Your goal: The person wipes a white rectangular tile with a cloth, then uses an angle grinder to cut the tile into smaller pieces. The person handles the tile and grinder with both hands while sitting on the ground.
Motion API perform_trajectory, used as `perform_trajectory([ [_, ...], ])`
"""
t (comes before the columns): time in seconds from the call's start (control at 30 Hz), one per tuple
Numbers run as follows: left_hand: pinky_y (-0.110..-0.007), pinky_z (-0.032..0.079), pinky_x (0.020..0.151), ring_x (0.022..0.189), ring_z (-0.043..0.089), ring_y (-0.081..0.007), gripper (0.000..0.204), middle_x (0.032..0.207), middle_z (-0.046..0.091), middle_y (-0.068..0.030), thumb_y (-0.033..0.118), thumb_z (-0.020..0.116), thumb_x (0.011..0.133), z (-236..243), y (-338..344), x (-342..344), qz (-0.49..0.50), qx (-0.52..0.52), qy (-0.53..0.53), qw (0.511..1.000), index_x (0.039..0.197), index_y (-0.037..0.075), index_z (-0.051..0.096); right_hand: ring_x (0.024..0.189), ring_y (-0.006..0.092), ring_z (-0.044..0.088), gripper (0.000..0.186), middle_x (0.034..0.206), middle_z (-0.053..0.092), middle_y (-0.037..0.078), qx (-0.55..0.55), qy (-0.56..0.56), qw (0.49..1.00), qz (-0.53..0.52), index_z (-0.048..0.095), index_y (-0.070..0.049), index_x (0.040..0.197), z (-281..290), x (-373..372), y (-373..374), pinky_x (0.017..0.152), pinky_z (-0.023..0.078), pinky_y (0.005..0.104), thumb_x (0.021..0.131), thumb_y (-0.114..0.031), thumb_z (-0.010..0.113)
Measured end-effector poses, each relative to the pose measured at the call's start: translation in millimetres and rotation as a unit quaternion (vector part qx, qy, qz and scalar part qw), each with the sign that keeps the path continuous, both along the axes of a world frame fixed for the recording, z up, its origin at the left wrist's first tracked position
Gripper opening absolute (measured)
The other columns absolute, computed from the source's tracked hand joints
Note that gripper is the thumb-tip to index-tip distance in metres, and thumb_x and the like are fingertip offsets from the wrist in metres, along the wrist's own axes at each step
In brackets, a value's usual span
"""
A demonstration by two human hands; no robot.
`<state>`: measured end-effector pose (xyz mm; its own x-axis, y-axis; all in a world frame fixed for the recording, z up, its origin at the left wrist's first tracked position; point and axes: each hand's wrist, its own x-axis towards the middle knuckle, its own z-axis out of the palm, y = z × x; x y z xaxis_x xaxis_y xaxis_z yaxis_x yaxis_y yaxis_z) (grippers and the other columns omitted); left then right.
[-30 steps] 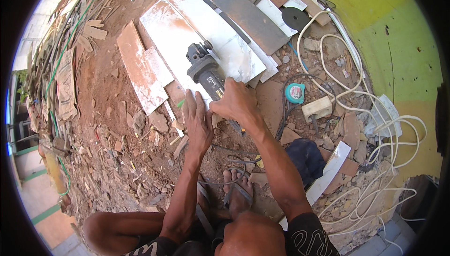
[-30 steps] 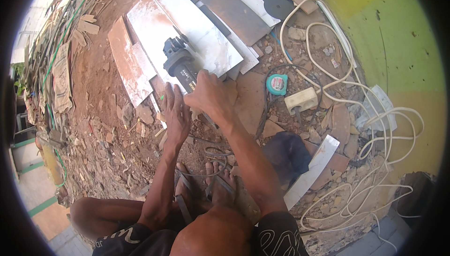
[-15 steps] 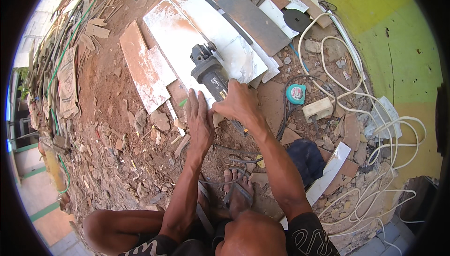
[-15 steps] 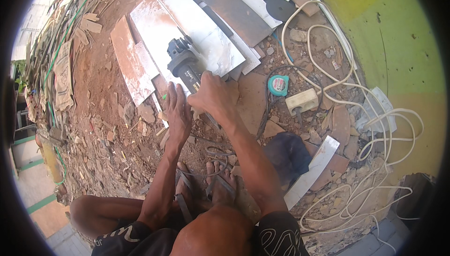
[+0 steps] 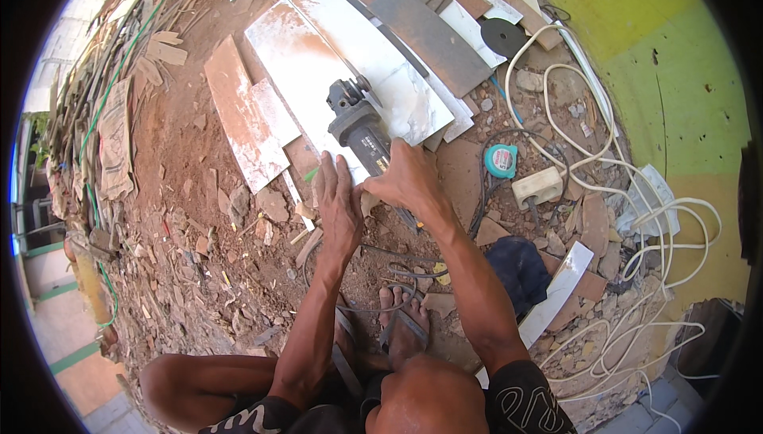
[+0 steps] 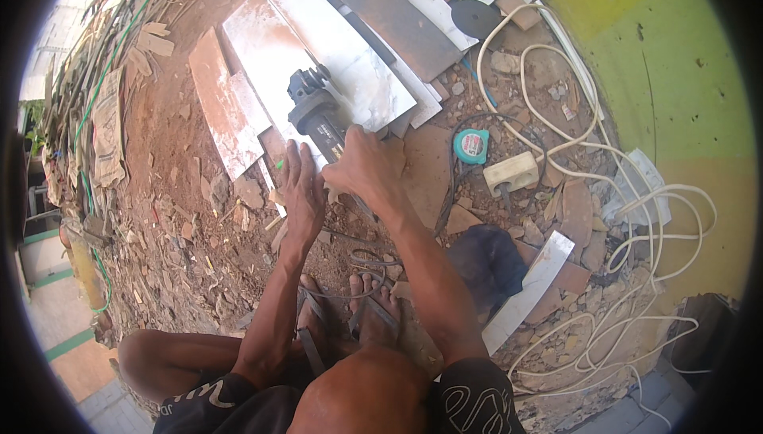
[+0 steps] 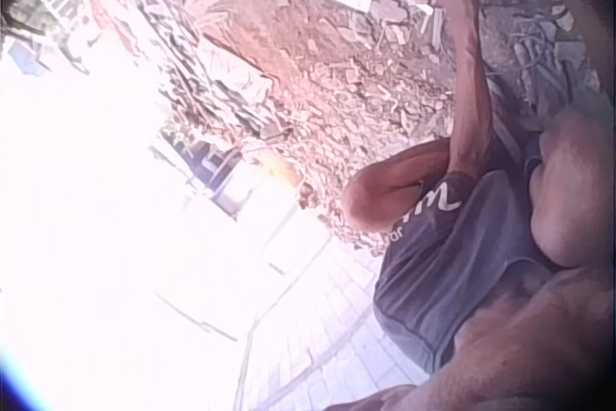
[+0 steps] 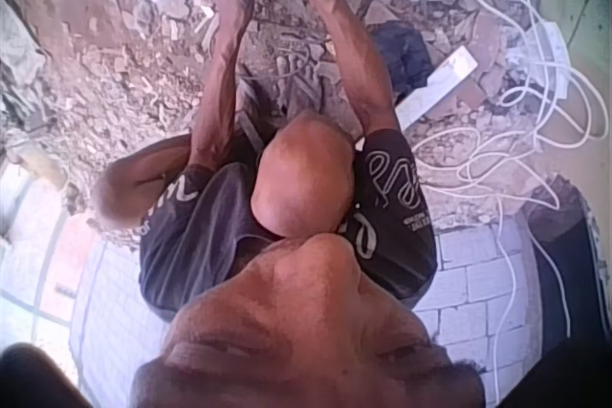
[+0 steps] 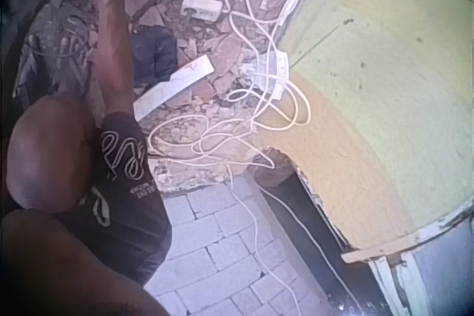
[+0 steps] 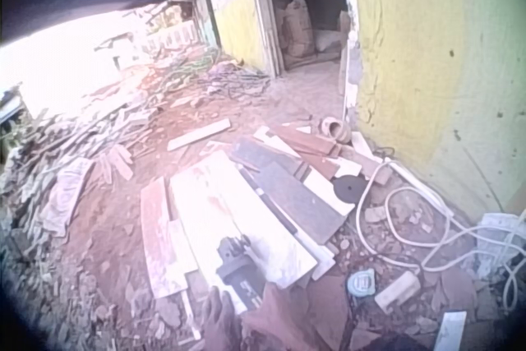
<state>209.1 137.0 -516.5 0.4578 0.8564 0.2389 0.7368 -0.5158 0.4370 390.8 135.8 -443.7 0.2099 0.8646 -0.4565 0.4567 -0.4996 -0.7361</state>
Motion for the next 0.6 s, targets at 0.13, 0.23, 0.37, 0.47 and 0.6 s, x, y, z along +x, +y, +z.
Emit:
perform_trajectory([
  [0.13, -0.055, 0.032, 0.116, 0.145, 0.032, -0.0495, 0.072, 0.161, 0.026, -0.0284, 0.010, 0.064, 0.097, -2.8, 0.3, -1.6, 0.001, 0.000, -0.002, 1.000, 0.159, 0.011, 0.028, 0.086, 0.0414, 0.072, 0.060, 0.090, 0.070, 0.031, 0.003, 0.003, 1.000, -0.007, 0.064, 0.013, 0.099, 1.7, -0.6, -1.6, 0.076, 0.057, 0.0452, 0.064, -0.028, 0.088],
  [0.23, -0.055, 0.032, 0.116, 0.145, 0.032, -0.0492, 0.072, 0.161, 0.027, -0.0281, 0.010, 0.064, 0.097, -3.0, 0.2, -1.2, 0.000, 0.001, -0.004, 1.000, 0.159, 0.010, 0.028, 0.084, 0.0409, 0.072, 0.060, 0.089, 0.070, 0.031, 0.000, -0.003, 1.000, -0.002, 0.064, 0.013, 0.099, 1.3, 0.1, -1.9, 0.075, 0.057, 0.0449, 0.064, -0.029, 0.089],
  [0.37, -0.054, 0.032, 0.117, 0.145, 0.032, -0.0484, 0.068, 0.162, 0.027, -0.0278, 0.011, 0.064, 0.097, -0.5, -0.4, -0.6, 0.008, -0.008, 0.002, 1.000, 0.157, 0.007, 0.032, 0.083, 0.0402, 0.073, 0.061, 0.088, 0.071, 0.031, 0.009, 0.001, 1.000, -0.003, 0.063, 0.014, 0.098, 3.0, 0.4, -4.3, 0.075, 0.057, 0.0442, 0.064, -0.030, 0.088],
  [0.47, -0.053, 0.032, 0.117, 0.145, 0.033, -0.0480, 0.066, 0.161, 0.027, -0.0279, 0.013, 0.064, 0.097, -0.1, -0.4, 1.3, 0.016, -0.014, 0.001, 1.000, 0.156, 0.006, 0.035, 0.083, 0.0399, 0.073, 0.060, 0.087, 0.071, 0.031, 0.009, 0.003, 1.000, -0.004, 0.063, 0.014, 0.098, 4.0, 1.5, -6.1, 0.075, 0.057, 0.0439, 0.065, -0.030, 0.088],
  [0.6, -0.054, 0.032, 0.116, 0.145, 0.033, -0.0484, 0.065, 0.160, 0.029, -0.0283, 0.015, 0.063, 0.098, 1.3, -0.6, 0.2, 0.016, -0.017, 0.001, 1.000, 0.156, 0.005, 0.035, 0.083, 0.0399, 0.073, 0.057, 0.087, 0.071, 0.031, 0.003, 0.011, 1.000, -0.002, 0.063, 0.014, 0.099, 7.0, 2.4, -7.7, 0.075, 0.057, 0.0442, 0.066, -0.028, 0.085],
])
